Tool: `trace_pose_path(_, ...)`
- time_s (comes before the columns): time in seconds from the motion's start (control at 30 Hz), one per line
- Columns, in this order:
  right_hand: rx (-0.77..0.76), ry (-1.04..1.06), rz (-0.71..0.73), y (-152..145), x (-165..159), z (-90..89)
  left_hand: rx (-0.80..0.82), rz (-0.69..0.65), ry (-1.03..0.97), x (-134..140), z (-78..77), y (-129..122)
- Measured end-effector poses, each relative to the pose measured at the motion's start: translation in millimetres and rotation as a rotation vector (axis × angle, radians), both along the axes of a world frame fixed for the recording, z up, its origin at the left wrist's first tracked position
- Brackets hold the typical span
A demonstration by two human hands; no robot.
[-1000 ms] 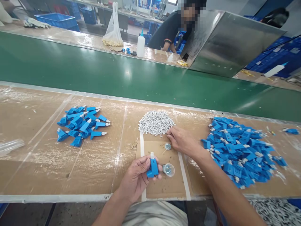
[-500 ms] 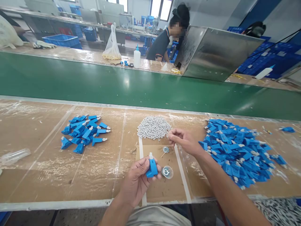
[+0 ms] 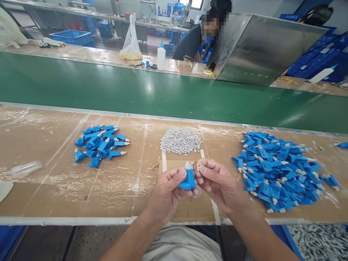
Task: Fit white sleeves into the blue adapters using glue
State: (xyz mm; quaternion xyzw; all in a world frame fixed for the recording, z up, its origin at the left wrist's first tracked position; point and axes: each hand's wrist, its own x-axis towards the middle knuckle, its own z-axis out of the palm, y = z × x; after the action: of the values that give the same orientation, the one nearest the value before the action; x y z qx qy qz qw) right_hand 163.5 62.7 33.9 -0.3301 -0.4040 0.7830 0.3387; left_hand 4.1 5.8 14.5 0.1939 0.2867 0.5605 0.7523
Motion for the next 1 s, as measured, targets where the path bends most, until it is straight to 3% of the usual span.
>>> trace_pose_path(0.13,0.21,-0.097,-0.037,-2,4,-2.0,-0.076,-0.017,-0.064,-1,0.1,-1)
trace_pose_path(0.3,0.914,-0.336,-0.053,2,16,2.1,-0.258,-0.142,-0.206,-2,6.3,0)
trace_pose_path(0.4,1.154,-0.392,0.008,7,22,6.5,-0.342,-0.174,-0.233,-3,9.4,-1)
trace_pose_path(0.77,1.344,-0.429,0.136,12,29,9.9,-0.403,-0.195,-0.269,-1,7.8,-3)
trace_pose_path(1.0,1.404,-0.479,0.258,15,32,22.0,-0.455,-0.268,-0.32,-5,3.4,-2)
